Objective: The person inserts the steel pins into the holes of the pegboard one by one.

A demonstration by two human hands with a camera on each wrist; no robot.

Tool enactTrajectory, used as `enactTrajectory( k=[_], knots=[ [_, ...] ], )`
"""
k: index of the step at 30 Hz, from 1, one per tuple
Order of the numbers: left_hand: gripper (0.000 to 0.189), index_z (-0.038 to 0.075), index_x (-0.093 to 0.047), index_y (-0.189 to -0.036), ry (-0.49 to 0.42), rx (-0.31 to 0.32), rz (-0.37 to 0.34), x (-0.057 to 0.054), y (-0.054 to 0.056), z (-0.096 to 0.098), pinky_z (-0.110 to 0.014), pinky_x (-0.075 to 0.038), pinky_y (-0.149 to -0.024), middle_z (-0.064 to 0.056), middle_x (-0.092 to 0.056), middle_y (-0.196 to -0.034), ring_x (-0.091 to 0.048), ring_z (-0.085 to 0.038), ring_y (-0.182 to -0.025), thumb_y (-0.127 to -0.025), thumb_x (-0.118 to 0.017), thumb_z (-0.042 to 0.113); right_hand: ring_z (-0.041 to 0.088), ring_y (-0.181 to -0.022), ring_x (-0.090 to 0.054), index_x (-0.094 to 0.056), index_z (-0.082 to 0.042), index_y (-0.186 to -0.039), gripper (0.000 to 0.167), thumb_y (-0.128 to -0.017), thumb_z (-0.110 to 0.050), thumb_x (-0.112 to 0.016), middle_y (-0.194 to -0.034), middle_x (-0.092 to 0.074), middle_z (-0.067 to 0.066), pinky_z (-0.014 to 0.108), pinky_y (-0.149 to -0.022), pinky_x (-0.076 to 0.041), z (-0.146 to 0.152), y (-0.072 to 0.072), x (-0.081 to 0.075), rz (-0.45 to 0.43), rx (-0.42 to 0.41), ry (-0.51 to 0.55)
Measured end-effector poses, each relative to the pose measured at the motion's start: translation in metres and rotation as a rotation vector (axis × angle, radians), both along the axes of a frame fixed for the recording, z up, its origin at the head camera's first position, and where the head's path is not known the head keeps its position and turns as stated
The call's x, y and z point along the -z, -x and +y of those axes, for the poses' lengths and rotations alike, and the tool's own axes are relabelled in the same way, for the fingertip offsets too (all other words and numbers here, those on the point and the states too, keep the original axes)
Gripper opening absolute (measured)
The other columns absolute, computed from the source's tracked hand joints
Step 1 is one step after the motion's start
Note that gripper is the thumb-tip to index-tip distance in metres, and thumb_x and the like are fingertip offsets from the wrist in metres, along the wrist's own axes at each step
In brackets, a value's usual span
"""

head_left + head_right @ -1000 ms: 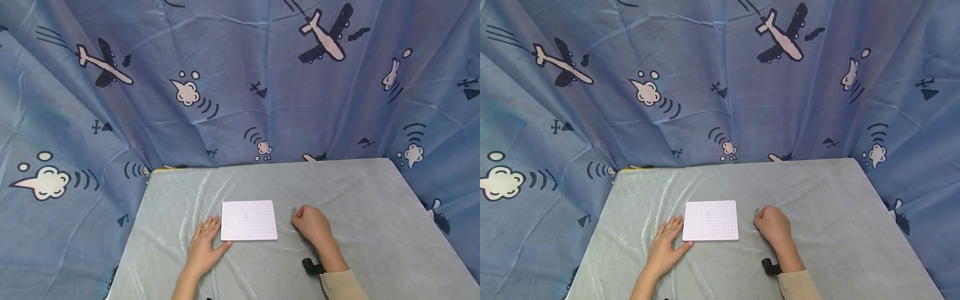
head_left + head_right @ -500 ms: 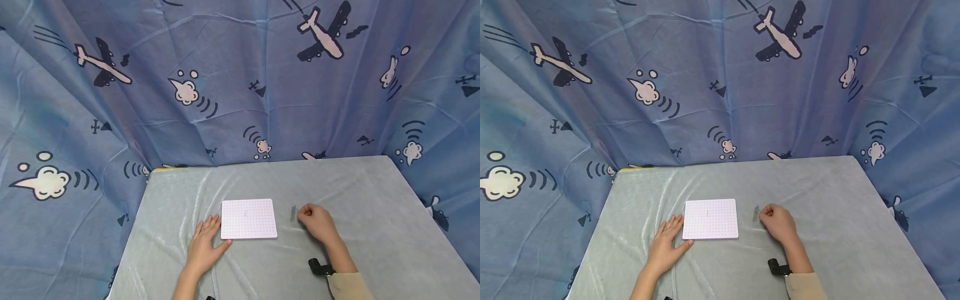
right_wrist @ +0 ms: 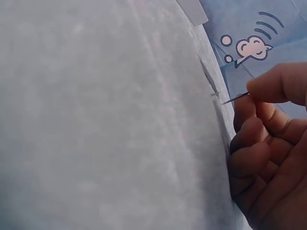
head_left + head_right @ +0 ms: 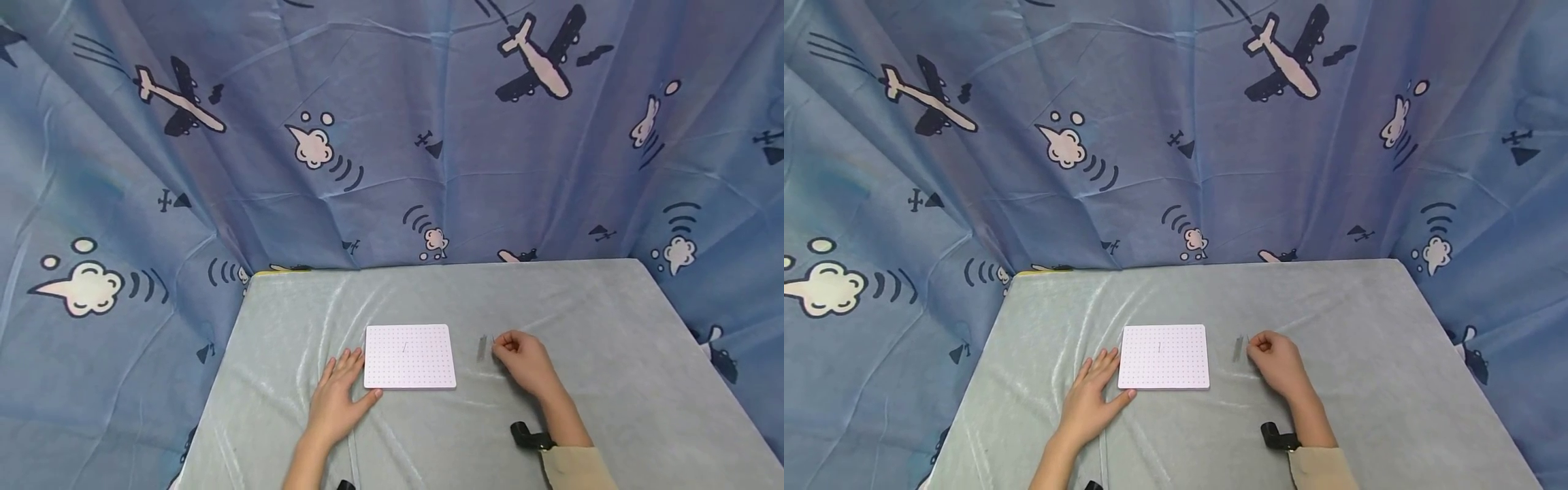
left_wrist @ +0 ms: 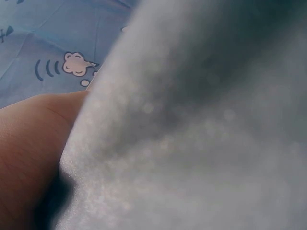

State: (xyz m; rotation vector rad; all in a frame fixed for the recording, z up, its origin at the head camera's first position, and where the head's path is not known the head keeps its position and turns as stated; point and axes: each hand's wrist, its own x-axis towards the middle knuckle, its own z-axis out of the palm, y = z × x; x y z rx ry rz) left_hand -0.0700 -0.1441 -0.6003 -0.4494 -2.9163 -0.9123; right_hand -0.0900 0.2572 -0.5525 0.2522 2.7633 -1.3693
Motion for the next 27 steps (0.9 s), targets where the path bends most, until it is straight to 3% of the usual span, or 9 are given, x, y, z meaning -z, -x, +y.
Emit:
enactTrajectory(
  k=[6,12,20,27],
  knots=[
    [0.086,0.009,-0.057,-0.159,0.003,0.005,0.013,0.0,0.0,-0.001,-0.041,-0.013,-0.137,0.0,-0.048,-0.169,-0.034,-0.02,-0.162,-0.093,-0.081,0.059,0.021,-0.079,-0.058,-0.074,0.001,-0.109,0.019,-0.104,-0.016,-0.067,-0.091,-0.069,0.009,0.029,-0.066,-0.05,0.001,0.0,-0.001,0.01,0.018,0.012],
    [0.086,0.009,-0.058,-0.159,0.003,0.003,0.015,0.001,0.0,-0.002,-0.04,-0.012,-0.137,0.0,-0.048,-0.169,-0.034,-0.019,-0.162,-0.093,-0.081,0.059,0.02,-0.077,-0.06,-0.074,0.0,-0.107,0.016,-0.1,-0.013,-0.067,-0.09,-0.069,0.009,0.026,-0.064,-0.051,-0.001,0.005,-0.005,0.091,0.05,0.047],
    [0.085,0.01,-0.058,-0.159,0.003,0.004,0.025,0.002,0.001,-0.002,-0.04,-0.013,-0.137,0.0,-0.048,-0.169,-0.034,-0.02,-0.162,-0.093,-0.08,0.059,0.023,-0.063,-0.064,-0.069,0.003,-0.099,0.01,-0.091,-0.003,-0.07,-0.077,-0.067,0.013,0.034,-0.055,-0.057,-0.017,0.012,-0.014,0.172,0.06,0.26],
    [0.085,0.01,-0.058,-0.159,0.004,0.005,0.014,0.0,0.001,-0.002,-0.041,-0.012,-0.137,0.0,-0.048,-0.169,-0.034,-0.021,-0.162,-0.093,-0.08,0.058,0.032,-0.069,-0.072,-0.068,0.009,-0.099,0.009,-0.094,0.002,-0.073,-0.08,-0.073,0.018,0.036,-0.057,-0.063,-0.035,0.017,-0.02,0.244,0.025,0.401]
  ],
)
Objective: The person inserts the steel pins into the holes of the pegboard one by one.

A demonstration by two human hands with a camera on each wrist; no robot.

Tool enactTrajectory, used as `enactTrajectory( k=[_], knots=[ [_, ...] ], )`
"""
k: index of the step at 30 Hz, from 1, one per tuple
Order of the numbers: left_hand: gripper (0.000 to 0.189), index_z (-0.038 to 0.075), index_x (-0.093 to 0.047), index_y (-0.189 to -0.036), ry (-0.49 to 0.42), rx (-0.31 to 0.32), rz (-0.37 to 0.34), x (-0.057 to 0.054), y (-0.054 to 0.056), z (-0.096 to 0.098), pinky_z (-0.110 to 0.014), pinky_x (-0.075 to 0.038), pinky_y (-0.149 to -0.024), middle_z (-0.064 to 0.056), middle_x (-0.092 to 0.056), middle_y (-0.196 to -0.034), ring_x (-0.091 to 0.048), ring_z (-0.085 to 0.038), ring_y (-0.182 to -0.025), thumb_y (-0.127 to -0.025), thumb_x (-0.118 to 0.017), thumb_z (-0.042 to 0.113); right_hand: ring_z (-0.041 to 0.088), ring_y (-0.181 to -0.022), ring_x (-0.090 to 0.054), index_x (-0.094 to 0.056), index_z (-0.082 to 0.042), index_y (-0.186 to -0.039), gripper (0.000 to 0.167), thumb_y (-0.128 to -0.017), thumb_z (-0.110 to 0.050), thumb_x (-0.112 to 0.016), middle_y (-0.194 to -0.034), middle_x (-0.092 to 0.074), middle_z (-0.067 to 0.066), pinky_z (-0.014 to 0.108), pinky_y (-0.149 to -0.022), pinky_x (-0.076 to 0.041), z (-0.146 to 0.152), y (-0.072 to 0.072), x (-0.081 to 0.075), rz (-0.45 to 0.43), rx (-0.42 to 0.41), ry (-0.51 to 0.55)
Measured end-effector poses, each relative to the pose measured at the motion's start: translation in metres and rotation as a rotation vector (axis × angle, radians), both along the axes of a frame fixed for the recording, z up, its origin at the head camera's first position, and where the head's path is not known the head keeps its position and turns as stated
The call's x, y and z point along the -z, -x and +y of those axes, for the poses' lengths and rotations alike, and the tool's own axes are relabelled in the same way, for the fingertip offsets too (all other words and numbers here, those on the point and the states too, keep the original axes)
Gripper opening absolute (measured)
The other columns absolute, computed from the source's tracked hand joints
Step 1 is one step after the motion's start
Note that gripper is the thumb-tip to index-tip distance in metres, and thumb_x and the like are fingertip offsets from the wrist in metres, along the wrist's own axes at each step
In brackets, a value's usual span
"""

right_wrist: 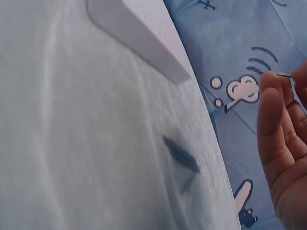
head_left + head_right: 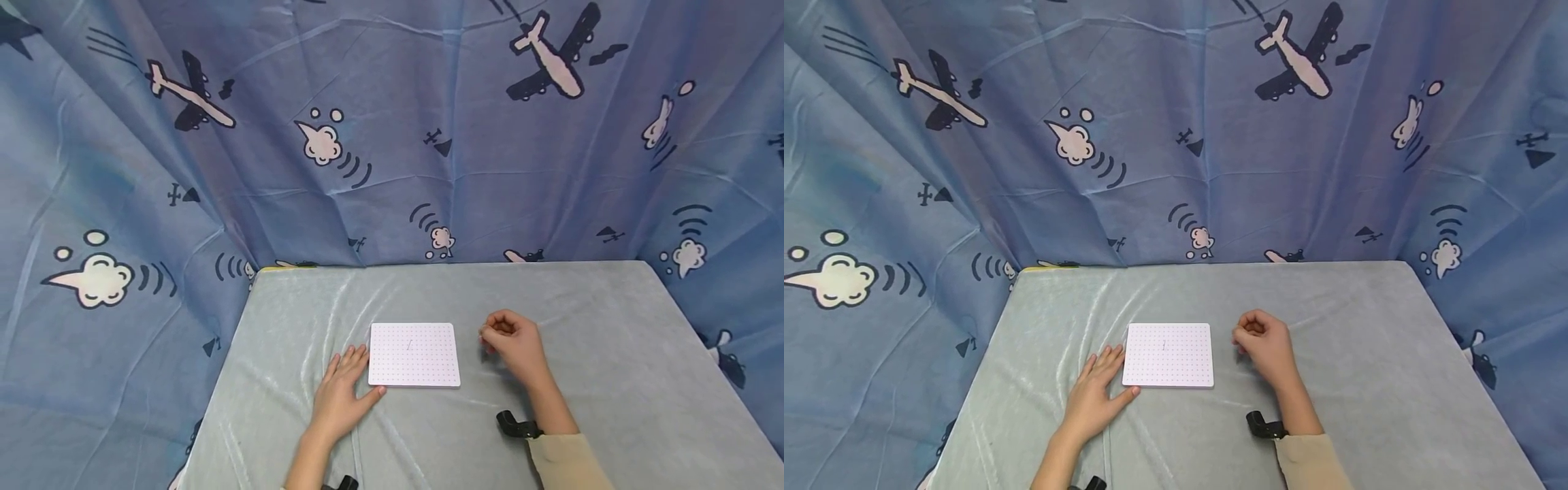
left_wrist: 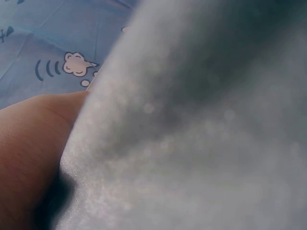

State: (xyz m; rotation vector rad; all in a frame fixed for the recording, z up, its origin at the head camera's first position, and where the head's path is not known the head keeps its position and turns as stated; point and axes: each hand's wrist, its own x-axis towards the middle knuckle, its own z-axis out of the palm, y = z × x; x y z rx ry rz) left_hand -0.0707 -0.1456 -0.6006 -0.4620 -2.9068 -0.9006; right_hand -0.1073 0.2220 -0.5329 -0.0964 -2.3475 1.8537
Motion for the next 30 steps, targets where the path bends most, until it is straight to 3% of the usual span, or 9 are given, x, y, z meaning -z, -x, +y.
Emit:
enactTrajectory(
  k=[4,10,19,24,30],
  knots=[
    [0.085,0.01,-0.058,-0.159,0.004,0.003,-0.001,0.001,0.0,0.0,-0.042,-0.012,-0.137,0.0,-0.047,-0.169,-0.033,-0.021,-0.162,-0.093,-0.08,0.059,0.039,-0.075,-0.074,-0.072,0.006,-0.097,0.007,-0.095,0.002,-0.076,-0.086,-0.075,0.023,0.038,-0.055,-0.062,-0.009,0.002,0.0,0.019,-0.021,0.012],
    [0.085,0.01,-0.058,-0.159,0.019,0.004,0.011,0.001,0.001,0.0,-0.042,-0.014,-0.137,0.0,-0.047,-0.169,-0.034,-0.021,-0.162,-0.093,-0.08,0.059,0.041,-0.075,-0.073,-0.076,-0.001,-0.095,0.005,-0.095,-0.002,-0.081,-0.089,-0.076,0.025,0.033,-0.053,-0.057,-0.024,0.003,0.006,0.056,-0.044,0.011],
    [0.085,0.011,-0.058,-0.159,0.021,0.0,-0.001,0.002,0.001,-0.002,-0.042,-0.014,-0.137,0.001,-0.046,-0.17,-0.033,-0.02,-0.162,-0.094,-0.078,0.061,0.022,-0.071,-0.068,-0.079,0.001,-0.097,0.008,-0.096,-0.006,-0.084,-0.085,-0.076,0.019,0.023,-0.056,-0.054,-0.056,0.002,0.021,0.058,-0.131,0.06],
    [0.084,0.011,-0.058,-0.159,0.021,0.006,0.003,0.002,0.001,-0.002,-0.042,-0.014,-0.137,0.001,-0.047,-0.169,-0.034,-0.02,-0.162,-0.094,-0.078,0.061,0.025,-0.067,-0.067,-0.081,-0.004,-0.096,0.005,-0.095,-0.007,-0.085,-0.08,-0.075,0.013,0.024,-0.052,-0.05,-0.07,0.004,0.027,0.04,-0.187,0.028],
    [0.085,0.011,-0.057,-0.159,0.025,0.009,0.002,0.002,0.002,-0.002,-0.041,-0.012,-0.137,0.002,-0.046,-0.17,-0.033,-0.019,-0.162,-0.094,-0.078,0.061,0.019,-0.064,-0.064,-0.081,-0.006,-0.094,0.003,-0.094,-0.006,-0.084,-0.073,-0.072,0.007,0.024,-0.052,-0.048,-0.081,0.008,0.034,0.043,-0.218,0.017]
  ],
)
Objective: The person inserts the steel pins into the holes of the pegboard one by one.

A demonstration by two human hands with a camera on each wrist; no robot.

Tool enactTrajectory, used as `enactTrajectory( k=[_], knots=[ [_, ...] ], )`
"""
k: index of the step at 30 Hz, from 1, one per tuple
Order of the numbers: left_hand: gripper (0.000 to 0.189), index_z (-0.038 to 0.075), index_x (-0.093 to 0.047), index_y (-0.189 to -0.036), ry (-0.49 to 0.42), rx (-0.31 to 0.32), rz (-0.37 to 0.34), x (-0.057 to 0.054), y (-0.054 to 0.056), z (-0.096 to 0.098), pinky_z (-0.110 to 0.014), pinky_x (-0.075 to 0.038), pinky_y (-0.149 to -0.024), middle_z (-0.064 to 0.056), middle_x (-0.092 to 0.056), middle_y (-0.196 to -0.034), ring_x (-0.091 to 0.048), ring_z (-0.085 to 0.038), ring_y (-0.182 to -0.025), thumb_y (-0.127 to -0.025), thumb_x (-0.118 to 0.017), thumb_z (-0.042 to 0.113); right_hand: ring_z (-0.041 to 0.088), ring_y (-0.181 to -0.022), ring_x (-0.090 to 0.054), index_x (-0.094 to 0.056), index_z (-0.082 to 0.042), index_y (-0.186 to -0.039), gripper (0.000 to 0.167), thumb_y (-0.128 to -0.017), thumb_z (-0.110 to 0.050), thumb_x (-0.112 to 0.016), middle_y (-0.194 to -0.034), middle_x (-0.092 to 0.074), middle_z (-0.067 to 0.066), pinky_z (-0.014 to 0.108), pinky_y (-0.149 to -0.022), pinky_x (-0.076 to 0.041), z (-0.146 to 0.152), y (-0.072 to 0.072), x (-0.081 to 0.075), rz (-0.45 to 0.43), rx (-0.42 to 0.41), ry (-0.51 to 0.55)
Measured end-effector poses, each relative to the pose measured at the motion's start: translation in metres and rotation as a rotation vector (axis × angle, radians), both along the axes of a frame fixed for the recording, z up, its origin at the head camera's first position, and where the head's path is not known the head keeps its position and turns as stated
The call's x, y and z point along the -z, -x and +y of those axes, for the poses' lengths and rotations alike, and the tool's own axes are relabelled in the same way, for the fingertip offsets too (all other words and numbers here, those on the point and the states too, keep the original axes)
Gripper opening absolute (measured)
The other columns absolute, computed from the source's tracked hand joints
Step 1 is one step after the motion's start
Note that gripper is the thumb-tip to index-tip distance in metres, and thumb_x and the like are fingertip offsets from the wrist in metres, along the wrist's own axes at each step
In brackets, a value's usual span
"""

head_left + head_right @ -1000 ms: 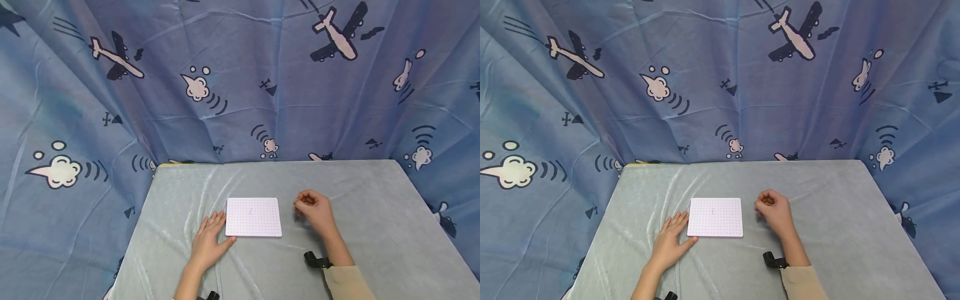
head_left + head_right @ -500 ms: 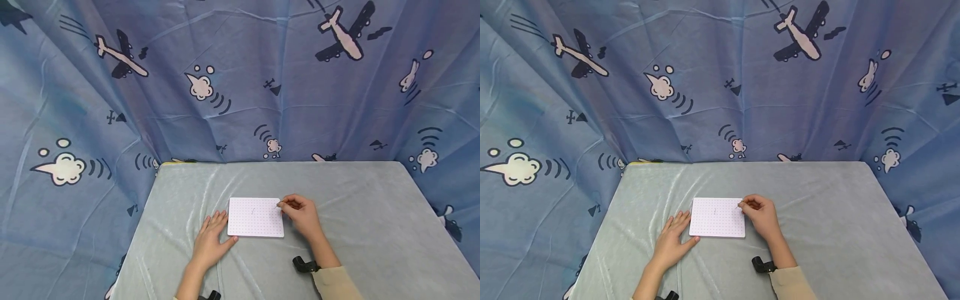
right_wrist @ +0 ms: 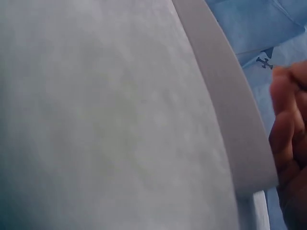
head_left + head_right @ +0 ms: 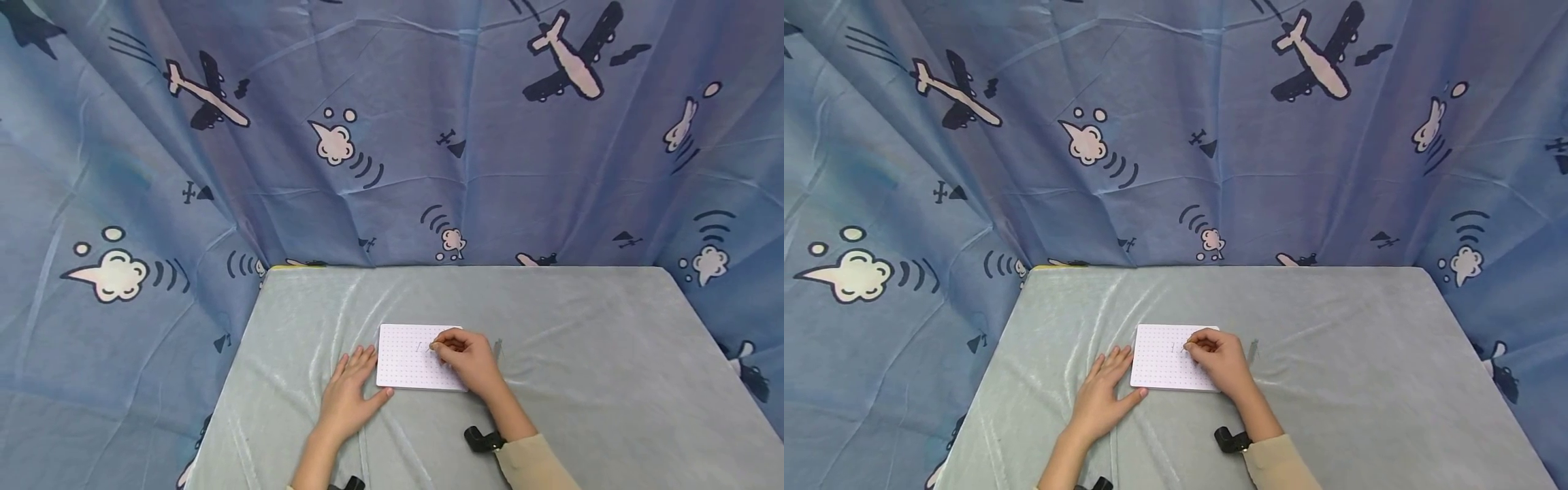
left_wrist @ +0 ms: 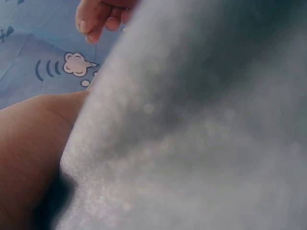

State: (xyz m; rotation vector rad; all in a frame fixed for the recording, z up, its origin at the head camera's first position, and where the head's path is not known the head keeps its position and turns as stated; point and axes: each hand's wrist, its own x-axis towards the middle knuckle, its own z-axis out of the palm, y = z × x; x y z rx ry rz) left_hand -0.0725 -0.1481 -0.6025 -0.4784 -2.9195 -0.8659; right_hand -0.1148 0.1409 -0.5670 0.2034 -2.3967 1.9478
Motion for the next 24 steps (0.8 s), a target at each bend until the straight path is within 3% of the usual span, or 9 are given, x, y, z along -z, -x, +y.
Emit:
enactTrajectory(
  k=[9,19,24],
  knots=[
    [0.085,0.011,-0.057,-0.16,0.002,-0.003,-0.003,0.001,0.0,0.0,-0.039,-0.011,-0.137,0.004,-0.046,-0.17,-0.032,-0.017,-0.162,-0.094,-0.078,0.061,0.013,-0.058,-0.058,-0.081,-0.009,-0.092,0.005,-0.094,-0.005,-0.084,-0.068,-0.067,0.002,0.022,-0.052,-0.047,-0.008,0.003,0.004,0.018,0.02,-0.053],
    [0.085,0.011,-0.057,-0.16,-0.003,-0.002,-0.017,0.0,0.0,0.0,-0.038,-0.009,-0.137,0.003,-0.046,-0.17,-0.032,-0.017,-0.162,-0.094,-0.078,0.061,0.011,-0.066,-0.059,-0.081,-0.015,-0.089,0.008,-0.091,-0.009,-0.085,-0.078,-0.072,-0.008,0.024,-0.059,-0.05,-0.015,0.003,0.002,0.063,0.029,-0.225],
    [0.084,0.011,-0.058,-0.159,0.01,0.0,0.012,0.001,0.001,-0.001,-0.04,-0.014,-0.137,0.003,-0.048,-0.169,-0.035,-0.018,-0.162,-0.095,-0.077,0.061,0.009,-0.065,-0.059,-0.081,-0.015,-0.089,0.006,-0.09,-0.012,-0.086,-0.077,-0.071,-0.01,0.024,-0.06,-0.05,-0.017,0.005,0.001,0.076,0.023,-0.275]
  ],
)
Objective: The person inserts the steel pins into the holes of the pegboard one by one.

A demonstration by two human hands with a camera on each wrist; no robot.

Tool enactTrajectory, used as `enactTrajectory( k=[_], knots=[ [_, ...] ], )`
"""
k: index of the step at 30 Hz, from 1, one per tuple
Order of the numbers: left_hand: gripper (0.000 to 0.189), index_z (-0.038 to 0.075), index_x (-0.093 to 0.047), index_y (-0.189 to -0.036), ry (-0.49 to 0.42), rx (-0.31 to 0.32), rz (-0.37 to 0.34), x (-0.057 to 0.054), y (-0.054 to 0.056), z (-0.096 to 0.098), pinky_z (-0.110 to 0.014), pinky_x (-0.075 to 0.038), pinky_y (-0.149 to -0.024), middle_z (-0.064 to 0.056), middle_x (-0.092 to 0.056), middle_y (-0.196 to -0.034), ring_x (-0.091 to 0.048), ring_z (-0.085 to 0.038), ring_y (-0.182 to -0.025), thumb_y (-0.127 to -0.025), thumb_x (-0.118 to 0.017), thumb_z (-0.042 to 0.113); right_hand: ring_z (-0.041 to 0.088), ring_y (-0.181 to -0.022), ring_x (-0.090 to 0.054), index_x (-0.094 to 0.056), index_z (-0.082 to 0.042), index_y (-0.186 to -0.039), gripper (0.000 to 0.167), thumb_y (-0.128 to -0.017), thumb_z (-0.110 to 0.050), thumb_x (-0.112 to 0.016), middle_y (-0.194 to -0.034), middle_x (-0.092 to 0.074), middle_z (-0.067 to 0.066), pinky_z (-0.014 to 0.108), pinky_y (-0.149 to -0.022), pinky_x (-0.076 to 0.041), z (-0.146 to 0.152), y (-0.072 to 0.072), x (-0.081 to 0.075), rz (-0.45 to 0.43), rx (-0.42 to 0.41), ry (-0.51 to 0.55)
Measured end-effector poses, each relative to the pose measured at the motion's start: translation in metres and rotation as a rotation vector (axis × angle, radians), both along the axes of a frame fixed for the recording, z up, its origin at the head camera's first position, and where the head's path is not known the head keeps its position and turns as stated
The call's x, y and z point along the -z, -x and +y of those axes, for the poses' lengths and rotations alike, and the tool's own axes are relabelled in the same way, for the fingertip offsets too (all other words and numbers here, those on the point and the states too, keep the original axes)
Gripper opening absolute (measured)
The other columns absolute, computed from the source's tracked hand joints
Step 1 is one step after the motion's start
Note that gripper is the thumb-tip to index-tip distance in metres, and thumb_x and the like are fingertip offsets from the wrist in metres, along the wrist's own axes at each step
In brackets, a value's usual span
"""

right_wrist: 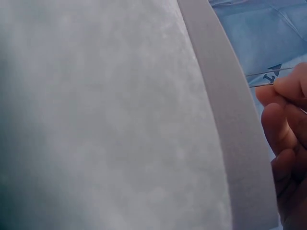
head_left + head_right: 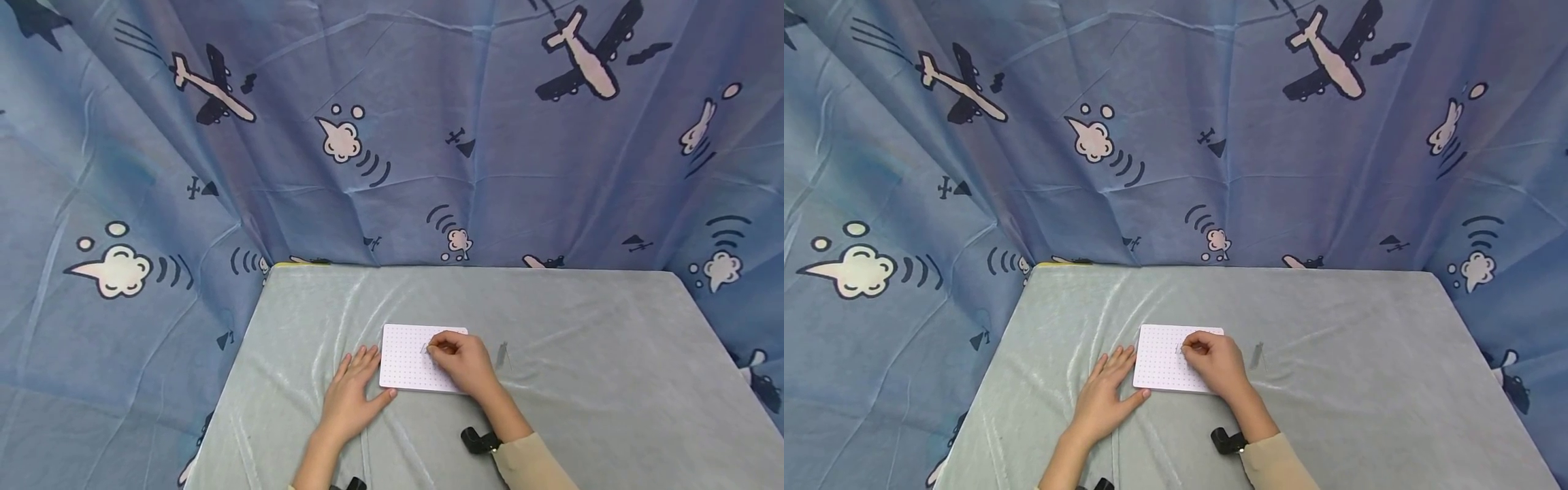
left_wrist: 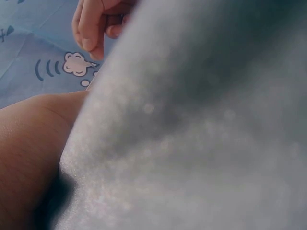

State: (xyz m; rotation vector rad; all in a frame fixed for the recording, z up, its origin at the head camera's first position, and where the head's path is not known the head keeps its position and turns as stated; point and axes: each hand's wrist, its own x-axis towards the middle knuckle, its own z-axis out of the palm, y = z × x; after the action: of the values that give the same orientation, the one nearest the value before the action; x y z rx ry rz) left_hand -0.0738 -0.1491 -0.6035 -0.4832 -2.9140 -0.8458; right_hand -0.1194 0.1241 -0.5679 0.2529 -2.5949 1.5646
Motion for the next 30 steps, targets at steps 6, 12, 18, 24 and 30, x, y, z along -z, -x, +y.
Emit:
enactTrajectory(
  k=[6,12,18,24,30],
  knots=[
    [0.083,0.01,-0.06,-0.158,-0.003,0.011,0.032,-0.0024,0.0004,0.002,-0.045,-0.019,-0.136,0.001,-0.051,-0.167,-0.038,-0.022,-0.16,-0.093,-0.08,0.059,0.007,-0.062,-0.056,-0.08,-0.02,-0.088,0.01,-0.089,-0.011,-0.086,-0.074,-0.067,-0.013,0.025,-0.057,-0.048,0.0006,-0.0013,-0.004,0.039,0.002,-0.053],
    [0.084,0.01,-0.058,-0.159,-0.015,0.006,0.009,-0.0051,-0.0007,0.0033,-0.043,-0.016,-0.137,0.001,-0.049,-0.168,-0.036,-0.021,-0.161,-0.093,-0.081,0.057,0.005,-0.062,-0.056,-0.079,-0.025,-0.087,0.017,-0.088,-0.01,-0.086,-0.074,-0.066,-0.016,0.025,-0.058,-0.048,-0.0001,-0.0011,-0.0045,0.051,0.001,-0.073],
    [0.086,0.011,-0.056,-0.16,-0.007,0.002,-0.018,-0.0044,-0.0019,0.0015,-0.039,-0.011,-0.137,0.003,-0.046,-0.17,-0.032,-0.018,-0.162,-0.094,-0.079,0.06,0.004,-0.062,-0.056,-0.078,-0.025,-0.086,0.016,-0.089,-0.012,-0.086,-0.071,-0.064,-0.017,0.025,-0.057,-0.048,-0.0025,-0.0018,-0.0037,0.047,0.008,-0.097],
    [0.085,0.01,-0.057,-0.16,-0.008,0.0,-0.007,-0.004,-0.002,0.002,-0.04,-0.012,-0.137,0.002,-0.046,-0.17,-0.034,-0.019,-0.162,-0.094,-0.079,0.059,0.005,-0.064,-0.057,-0.079,-0.027,-0.085,0.016,-0.088,-0.013,-0.086,-0.074,-0.066,-0.017,0.025,-0.059,-0.049,-0.0032,-0.0008,-0.0044,0.029,0.022,-0.106],
    [0.084,0.01,-0.058,-0.159,-0.013,0.003,0.026,-0.0012,-0.0027,0.0028,-0.043,-0.016,-0.137,0.0,-0.049,-0.168,-0.037,-0.022,-0.161,-0.093,-0.08,0.058,0.008,-0.065,-0.059,-0.079,-0.027,-0.084,0.017,-0.088,-0.011,-0.085,-0.073,-0.067,-0.014,0.026,-0.061,-0.05,-0.0018,-0.0005,-0.0048,-0.01,0.023,-0.092]
  ],
)
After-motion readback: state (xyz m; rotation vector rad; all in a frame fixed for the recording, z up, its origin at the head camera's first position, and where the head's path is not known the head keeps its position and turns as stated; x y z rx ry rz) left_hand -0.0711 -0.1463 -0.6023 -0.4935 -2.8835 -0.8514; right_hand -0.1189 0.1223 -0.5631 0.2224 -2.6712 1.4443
